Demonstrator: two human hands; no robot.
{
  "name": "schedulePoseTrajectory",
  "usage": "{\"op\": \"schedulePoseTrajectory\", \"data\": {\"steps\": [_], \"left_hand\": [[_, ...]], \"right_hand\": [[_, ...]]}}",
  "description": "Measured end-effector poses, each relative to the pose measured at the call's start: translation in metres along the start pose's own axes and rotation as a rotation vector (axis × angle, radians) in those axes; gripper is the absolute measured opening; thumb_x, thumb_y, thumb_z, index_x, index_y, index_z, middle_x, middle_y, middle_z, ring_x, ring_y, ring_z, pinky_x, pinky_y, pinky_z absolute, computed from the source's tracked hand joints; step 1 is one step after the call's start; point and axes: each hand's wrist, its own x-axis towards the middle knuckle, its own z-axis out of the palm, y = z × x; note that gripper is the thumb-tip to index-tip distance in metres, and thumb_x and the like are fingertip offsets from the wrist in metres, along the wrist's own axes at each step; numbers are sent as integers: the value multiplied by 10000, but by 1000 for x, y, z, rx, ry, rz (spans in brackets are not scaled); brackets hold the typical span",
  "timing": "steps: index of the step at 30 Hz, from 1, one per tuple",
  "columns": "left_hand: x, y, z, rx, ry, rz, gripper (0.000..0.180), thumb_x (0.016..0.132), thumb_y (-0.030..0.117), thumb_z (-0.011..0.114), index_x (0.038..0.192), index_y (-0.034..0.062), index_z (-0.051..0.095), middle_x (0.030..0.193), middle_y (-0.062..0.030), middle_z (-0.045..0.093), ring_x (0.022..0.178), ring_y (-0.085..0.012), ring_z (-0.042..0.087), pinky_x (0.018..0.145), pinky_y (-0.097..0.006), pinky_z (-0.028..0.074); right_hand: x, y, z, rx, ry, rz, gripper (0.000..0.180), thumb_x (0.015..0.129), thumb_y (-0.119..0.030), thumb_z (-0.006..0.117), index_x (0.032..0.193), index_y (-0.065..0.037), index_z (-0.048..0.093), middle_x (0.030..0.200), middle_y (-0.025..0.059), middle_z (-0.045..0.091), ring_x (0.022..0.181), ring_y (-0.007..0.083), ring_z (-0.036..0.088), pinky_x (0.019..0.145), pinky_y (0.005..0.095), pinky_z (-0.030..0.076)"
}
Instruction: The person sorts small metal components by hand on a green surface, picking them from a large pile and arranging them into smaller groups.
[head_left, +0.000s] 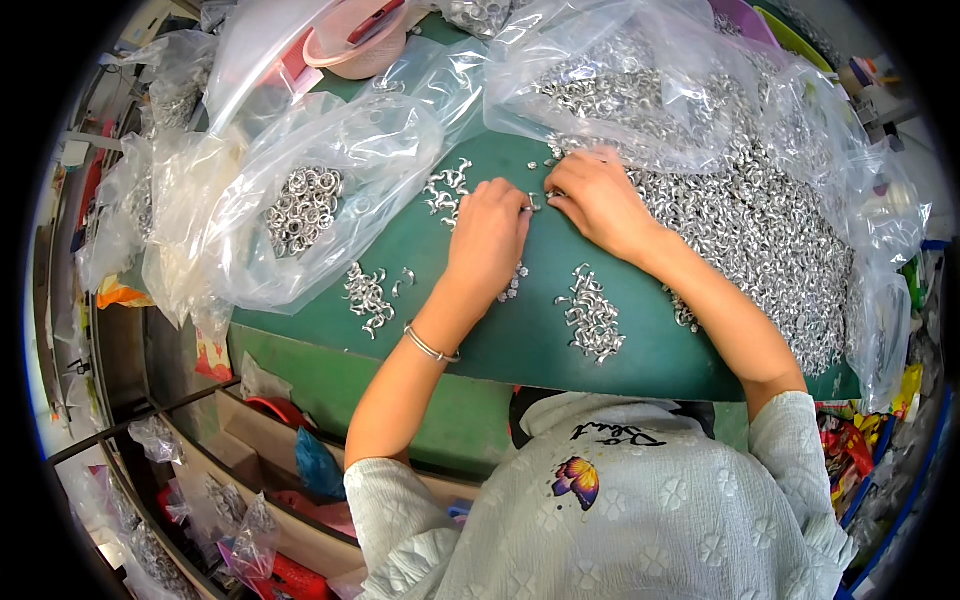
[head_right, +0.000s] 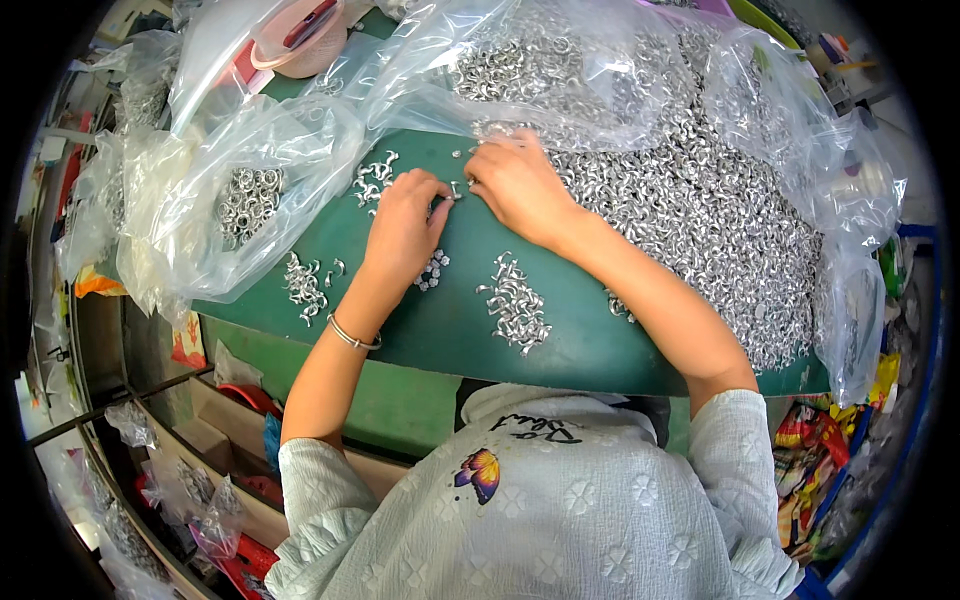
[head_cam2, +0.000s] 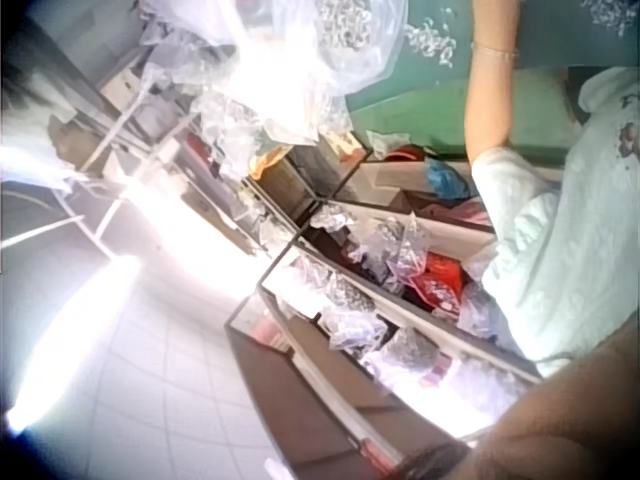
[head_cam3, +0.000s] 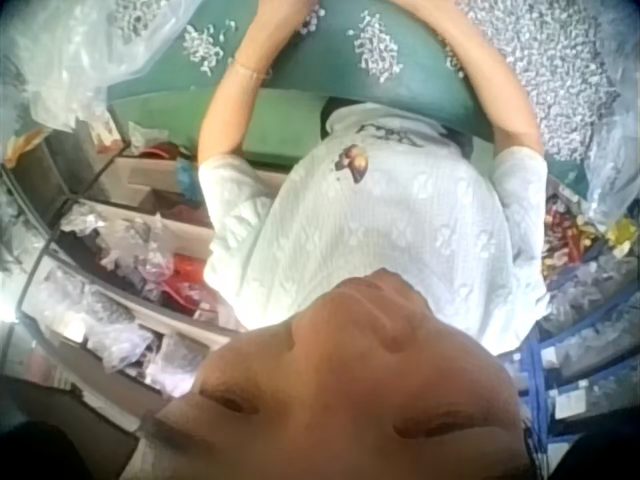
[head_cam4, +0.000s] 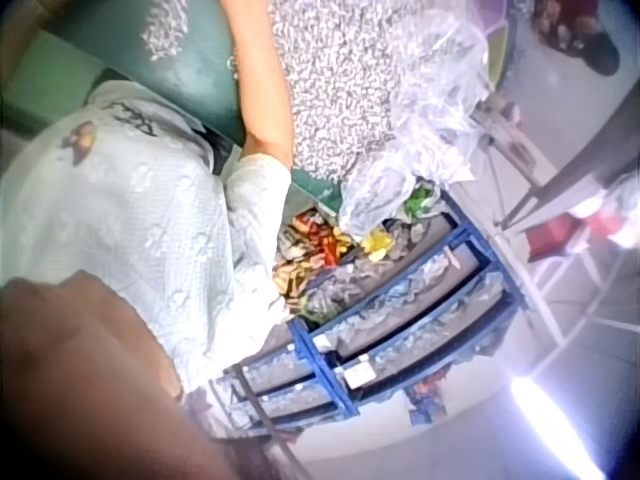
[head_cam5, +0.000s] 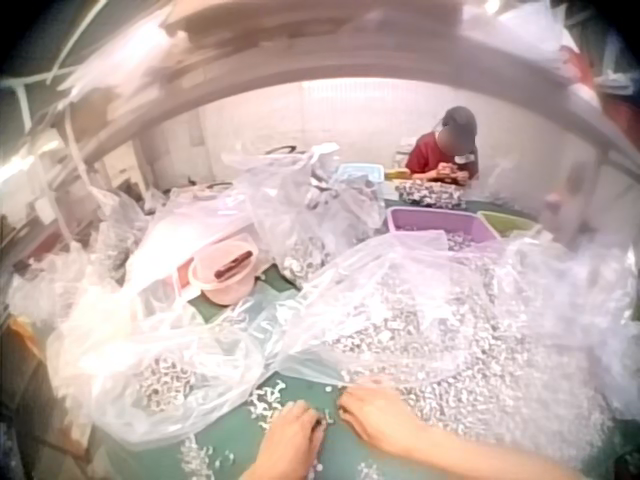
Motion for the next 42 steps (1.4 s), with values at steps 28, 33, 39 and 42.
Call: {"op": "schedulePoseTrajectory", "data": {"steps": [28, 33, 39, 42], "left_hand": [[7, -12, -11, -874, -122, -525, 162, 930, 68, 612, 1012, -66, 654, 880, -45, 674, 766, -70, 596, 689, -205, 478], [9, -3, -26, -1209, -224, -656, 198, 951, 108, 599, 1057, -56, 629, 911, -48, 658, 768, -73, 563, 705, -209, 468], [-1, -6, -19, -1673, -245, -718, 229, 951, 124, 600, 1092, -56, 599, 948, -62, 643, 813, -96, 562, 712, -229, 476], [-6, 1, -21, -1694, -208, -727, 238, 951, 108, 589, 1131, -48, 585, 981, -71, 636, 844, -105, 566, 722, -240, 481]], "right_hand": [[16, -9, -7, 495, -63, 197, 137, 828, -53, 669, 956, -8, 654, 844, 117, 651, 785, 228, 625, 722, 349, 494], [11, -9, -8, 916, -76, 352, 107, 872, -46, 639, 943, 33, 648, 835, 81, 675, 785, 121, 630, 716, 278, 504], [7, -19, -23, 1100, -159, 485, 120, 922, -70, 611, 953, 39, 649, 874, 69, 687, 825, 99, 625, 762, 243, 506], [4, -23, -26, 1198, -141, 501, 128, 925, -89, 619, 951, 31, 655, 875, 65, 689, 824, 96, 619, 769, 236, 501]]}}
